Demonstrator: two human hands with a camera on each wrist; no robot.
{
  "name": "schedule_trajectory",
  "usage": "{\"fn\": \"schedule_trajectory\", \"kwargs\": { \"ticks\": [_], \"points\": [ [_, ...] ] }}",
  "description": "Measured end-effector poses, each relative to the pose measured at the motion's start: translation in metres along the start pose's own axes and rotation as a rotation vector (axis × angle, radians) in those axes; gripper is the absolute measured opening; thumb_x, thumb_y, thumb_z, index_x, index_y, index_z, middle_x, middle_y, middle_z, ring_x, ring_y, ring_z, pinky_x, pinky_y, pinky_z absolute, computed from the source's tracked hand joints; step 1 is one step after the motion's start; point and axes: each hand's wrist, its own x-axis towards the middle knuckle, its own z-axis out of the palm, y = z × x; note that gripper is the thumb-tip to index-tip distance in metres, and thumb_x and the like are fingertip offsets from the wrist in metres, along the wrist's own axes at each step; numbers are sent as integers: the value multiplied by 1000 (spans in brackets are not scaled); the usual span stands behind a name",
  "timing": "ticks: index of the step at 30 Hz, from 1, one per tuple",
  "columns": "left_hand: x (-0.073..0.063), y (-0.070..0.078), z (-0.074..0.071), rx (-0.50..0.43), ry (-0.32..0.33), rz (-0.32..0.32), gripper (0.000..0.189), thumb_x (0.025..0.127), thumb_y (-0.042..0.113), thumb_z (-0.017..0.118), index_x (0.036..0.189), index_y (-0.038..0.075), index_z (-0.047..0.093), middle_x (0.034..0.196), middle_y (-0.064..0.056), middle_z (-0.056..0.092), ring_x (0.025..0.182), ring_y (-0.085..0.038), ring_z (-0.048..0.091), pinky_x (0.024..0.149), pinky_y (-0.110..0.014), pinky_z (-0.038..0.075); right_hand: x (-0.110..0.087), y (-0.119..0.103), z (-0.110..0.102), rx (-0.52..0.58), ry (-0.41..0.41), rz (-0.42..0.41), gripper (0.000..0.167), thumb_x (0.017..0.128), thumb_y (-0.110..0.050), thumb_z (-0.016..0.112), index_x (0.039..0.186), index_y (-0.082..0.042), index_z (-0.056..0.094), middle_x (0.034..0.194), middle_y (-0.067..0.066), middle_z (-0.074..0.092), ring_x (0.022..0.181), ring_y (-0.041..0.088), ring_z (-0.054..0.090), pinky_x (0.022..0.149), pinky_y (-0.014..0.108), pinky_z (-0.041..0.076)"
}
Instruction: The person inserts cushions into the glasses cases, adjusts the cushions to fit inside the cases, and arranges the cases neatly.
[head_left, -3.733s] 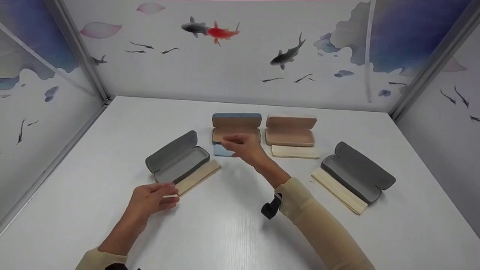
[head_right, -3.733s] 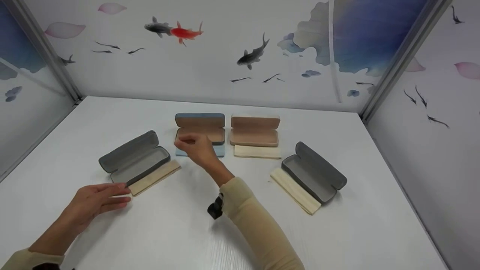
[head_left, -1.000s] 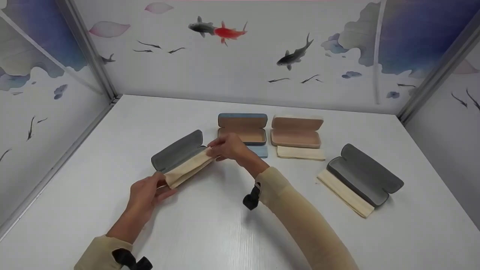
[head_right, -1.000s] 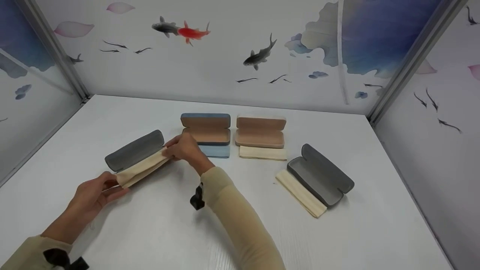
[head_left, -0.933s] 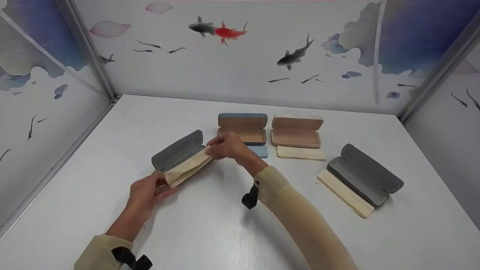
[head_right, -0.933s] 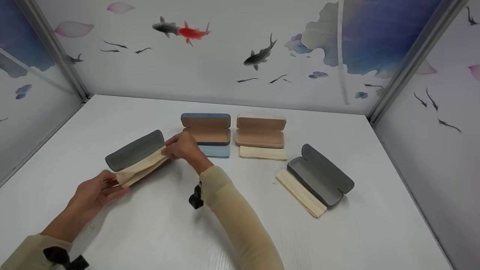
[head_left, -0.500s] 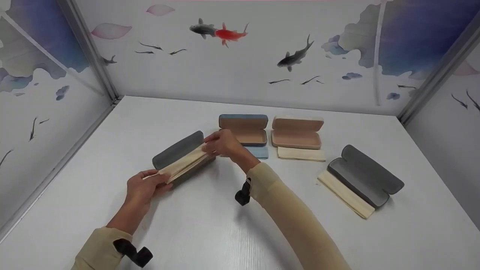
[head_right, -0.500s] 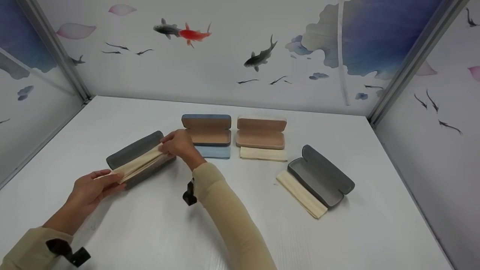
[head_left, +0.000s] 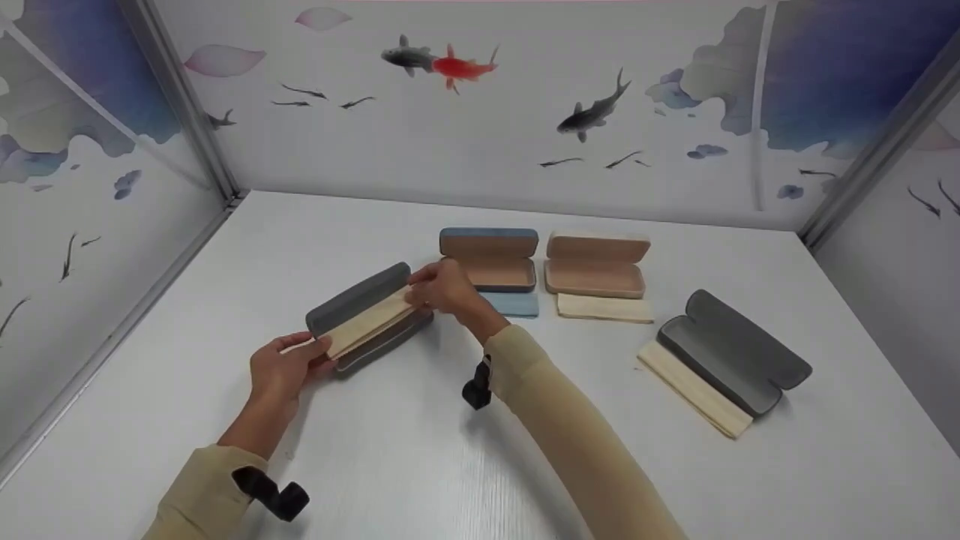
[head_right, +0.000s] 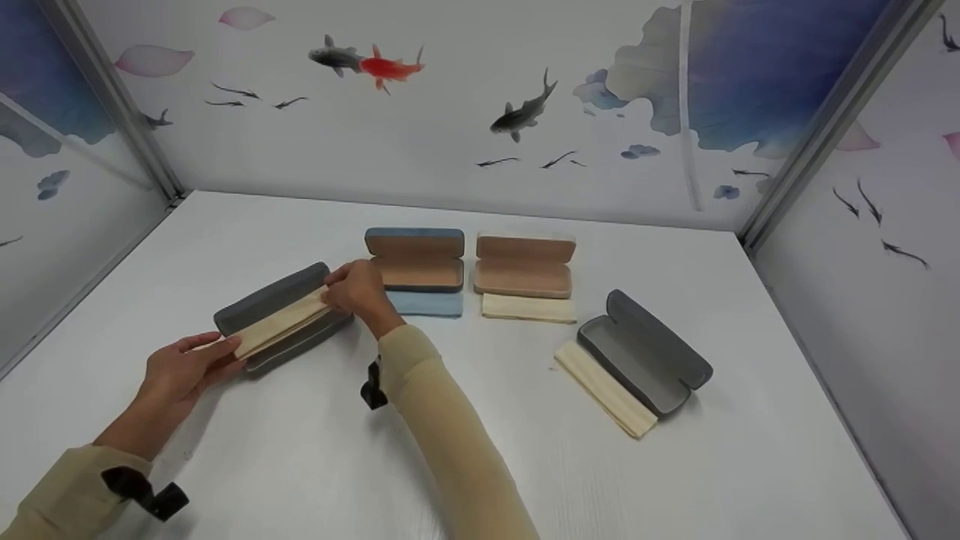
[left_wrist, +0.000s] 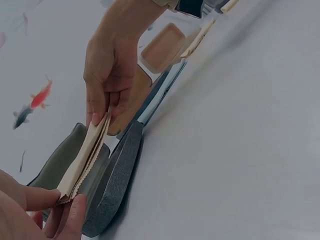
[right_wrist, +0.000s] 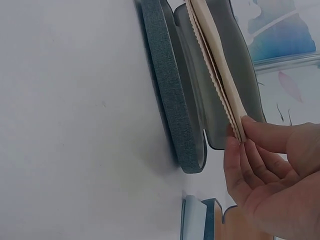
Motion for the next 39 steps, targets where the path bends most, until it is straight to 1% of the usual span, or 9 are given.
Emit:
{"fn": "schedule_trajectory", "kwargs": {
  "ticks": [7, 14, 16, 19, 22, 27, 32, 36, 39],
  "points": [
    [4, 1, 1, 50, 36, 23, 54, 90, 9, 73, 135, -2, 47, 115, -17, 61, 71, -4, 68, 70, -17, 58, 1, 4, 5, -58, 62, -38, 24, 88, 0, 74, 111, 3, 73, 107, 17, 72, 81, 15, 69, 77, 29, 61],
    [8, 2, 0, 30, 22, 7, 66, 92, 5, 69, 148, -4, 36, 123, -22, 57, 68, -3, 71, 71, -17, 58, 5, 9, 10, -143, 150, -45, 18, 85, -3, 78, 102, 0, 75, 102, 13, 71, 76, 16, 67, 64, 23, 53],
    [8, 2, -1, 34, 15, 3, 68, 92, 5, 68, 151, -4, 33, 118, -20, 62, 68, -3, 71, 72, -17, 59, 5, 10, 11, -156, 159, -36, 16, 84, -3, 78, 100, -1, 75, 101, 11, 70, 76, 14, 64, 64, 23, 51],
    [7, 3, -3, 43, -3, 3, 69, 93, 5, 67, 153, -3, 33, 99, -9, 69, 69, -4, 72, 72, -17, 59, 6, 12, 12, -169, 160, -21, 15, 84, -4, 79, 99, -3, 76, 100, 9, 70, 77, 13, 61, 65, 22, 50],
    [7, 4, -5, 47, -14, 4, 68, 93, 5, 67, 152, -4, 35, 88, -2, 70, 69, -4, 72, 71, -18, 59, 6, 13, 12, -182, 154, -23, 15, 84, -5, 79, 99, -3, 76, 99, 9, 70, 78, 12, 59, 65, 22, 49],
    [7, 5, -6, 39, -26, 3, 62, 93, 3, 67, 148, -7, 40, 95, -6, 74, 69, -4, 72, 71, -19, 59, 7, 14, 12, -212, 162, -28, 15, 83, -5, 80, 98, -3, 76, 98, 9, 71, 78, 12, 57, 64, 22, 47],
    [7, 4, -8, -2, -73, 3, 61, 92, -2, 65, 146, -12, 40, 88, -4, 74, 68, -6, 73, 72, -20, 60, 6, 16, 13, -235, 164, -28, 14, 82, -3, 80, 96, -1, 77, 95, 11, 74, 75, 11, 56, 62, 20, 46],
    [7, 4, -10, 3, -81, -9, 61, 91, -2, 67, 146, -12, 40, 105, -15, 75, 69, -5, 73, 73, -21, 60, 6, 18, 14, -257, 160, -56, 12, 84, -4, 79, 95, 0, 78, 94, 13, 75, 73, 11, 56, 60, 19, 44],
    [7, 5, -11, 17, -70, -16, 61, 92, 0, 67, 146, -10, 41, 103, -14, 75, 70, -5, 72, 73, -20, 60, 5, 18, 12, -284, 171, -101, 10, 87, -7, 77, 94, 0, 79, 94, 13, 76, 73, 10, 55, 60, 18, 44]
  ]
}}
